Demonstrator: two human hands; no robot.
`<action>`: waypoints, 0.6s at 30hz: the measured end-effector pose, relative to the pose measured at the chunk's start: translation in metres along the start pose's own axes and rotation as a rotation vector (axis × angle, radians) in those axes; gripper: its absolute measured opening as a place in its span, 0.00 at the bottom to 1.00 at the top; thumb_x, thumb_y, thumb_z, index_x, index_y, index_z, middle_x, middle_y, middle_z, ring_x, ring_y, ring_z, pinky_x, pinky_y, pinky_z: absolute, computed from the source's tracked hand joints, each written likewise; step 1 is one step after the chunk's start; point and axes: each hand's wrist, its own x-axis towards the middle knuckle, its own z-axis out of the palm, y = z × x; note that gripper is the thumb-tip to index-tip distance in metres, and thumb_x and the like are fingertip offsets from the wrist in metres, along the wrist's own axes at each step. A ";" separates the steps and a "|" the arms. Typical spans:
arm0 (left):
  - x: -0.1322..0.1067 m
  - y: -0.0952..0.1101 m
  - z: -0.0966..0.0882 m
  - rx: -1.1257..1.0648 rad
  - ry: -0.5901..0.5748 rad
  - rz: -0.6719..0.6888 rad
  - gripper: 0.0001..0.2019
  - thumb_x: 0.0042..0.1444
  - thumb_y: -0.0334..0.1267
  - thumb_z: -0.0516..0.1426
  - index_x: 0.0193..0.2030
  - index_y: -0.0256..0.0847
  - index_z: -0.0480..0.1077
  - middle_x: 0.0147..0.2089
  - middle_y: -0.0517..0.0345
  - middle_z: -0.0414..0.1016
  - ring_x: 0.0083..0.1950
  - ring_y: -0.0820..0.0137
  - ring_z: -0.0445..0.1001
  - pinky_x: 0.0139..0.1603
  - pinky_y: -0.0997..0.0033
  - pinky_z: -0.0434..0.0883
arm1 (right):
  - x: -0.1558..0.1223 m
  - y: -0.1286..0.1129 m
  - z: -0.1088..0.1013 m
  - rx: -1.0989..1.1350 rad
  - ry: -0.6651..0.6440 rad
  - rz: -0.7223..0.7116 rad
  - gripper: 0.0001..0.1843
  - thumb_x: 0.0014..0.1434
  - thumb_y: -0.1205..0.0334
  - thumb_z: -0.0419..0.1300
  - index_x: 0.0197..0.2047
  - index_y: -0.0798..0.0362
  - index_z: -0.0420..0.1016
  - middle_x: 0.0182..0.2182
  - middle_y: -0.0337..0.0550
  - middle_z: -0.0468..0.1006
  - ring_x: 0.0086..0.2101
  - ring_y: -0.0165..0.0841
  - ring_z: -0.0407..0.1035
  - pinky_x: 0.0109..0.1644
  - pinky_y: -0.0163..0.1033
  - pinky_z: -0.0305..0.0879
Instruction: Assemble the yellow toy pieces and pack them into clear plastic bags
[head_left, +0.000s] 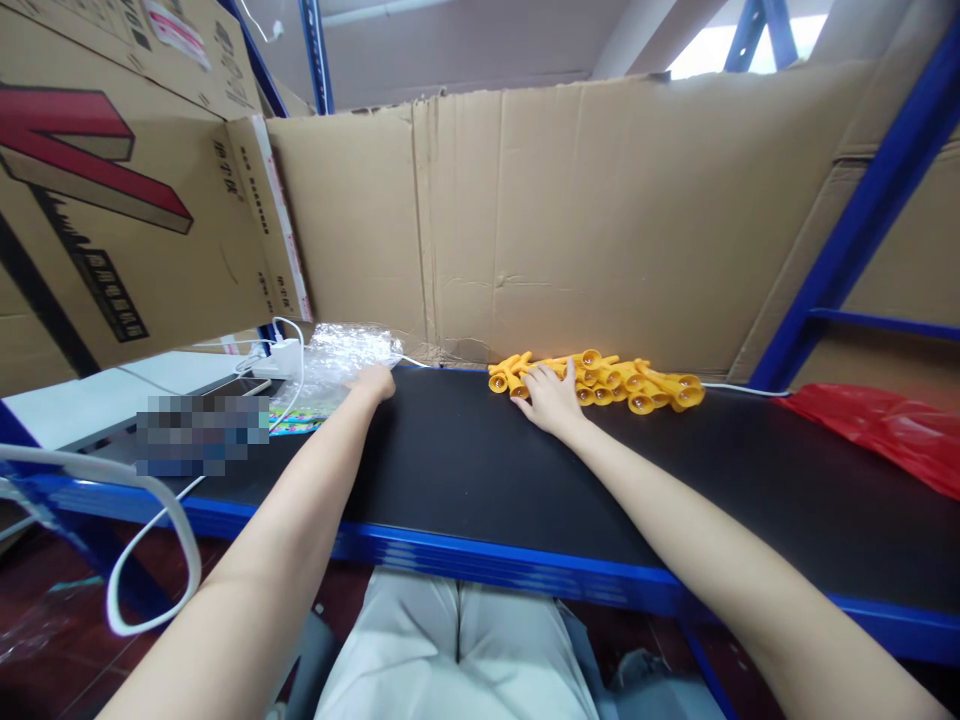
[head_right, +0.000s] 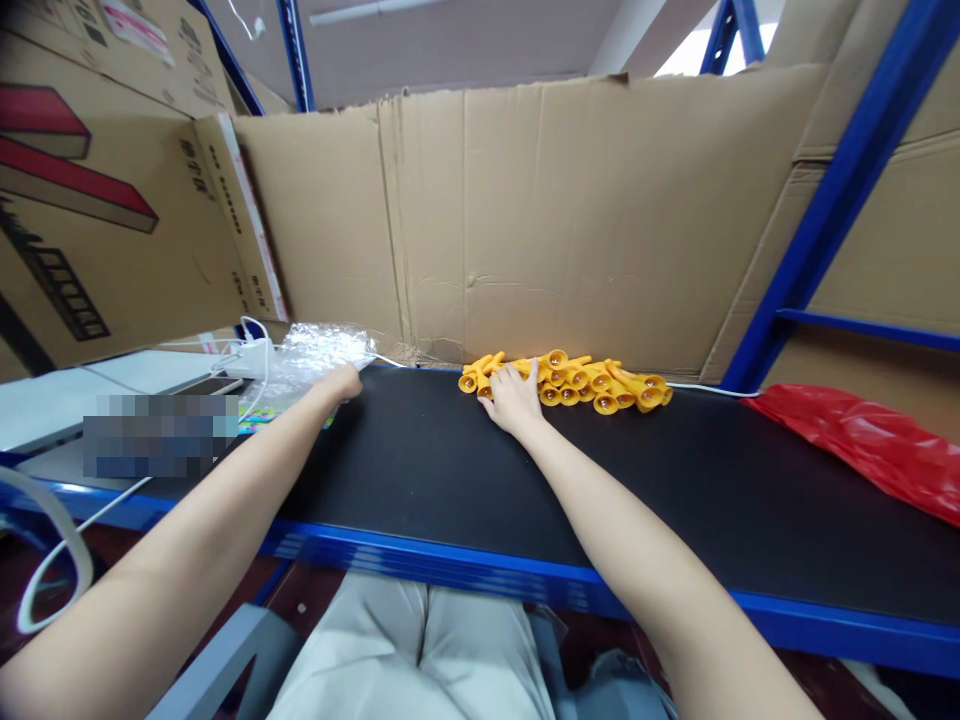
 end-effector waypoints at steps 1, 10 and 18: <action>-0.001 0.001 -0.003 0.017 0.019 0.021 0.29 0.46 0.30 0.53 0.58 0.39 0.57 0.58 0.35 0.58 0.59 0.47 0.56 0.54 0.36 0.50 | 0.000 0.000 0.000 -0.008 0.005 0.004 0.20 0.57 0.53 0.49 0.46 0.57 0.69 0.48 0.54 0.69 0.53 0.44 0.55 0.57 0.63 0.24; -0.025 0.019 -0.021 0.214 0.292 0.476 0.28 0.51 0.22 0.41 0.62 0.30 0.49 0.63 0.37 0.50 0.64 0.54 0.48 0.58 0.37 0.36 | 0.003 0.001 0.002 -0.034 0.007 0.013 0.24 0.56 0.49 0.49 0.46 0.59 0.69 0.48 0.57 0.69 0.54 0.46 0.54 0.57 0.63 0.24; -0.060 0.029 -0.012 0.270 0.132 1.070 0.30 0.52 0.22 0.40 0.62 0.45 0.49 0.65 0.54 0.48 0.66 0.69 0.43 0.61 0.49 0.26 | 0.004 0.002 -0.001 -0.047 0.000 -0.017 0.26 0.57 0.46 0.45 0.46 0.59 0.69 0.48 0.57 0.68 0.53 0.45 0.54 0.57 0.63 0.24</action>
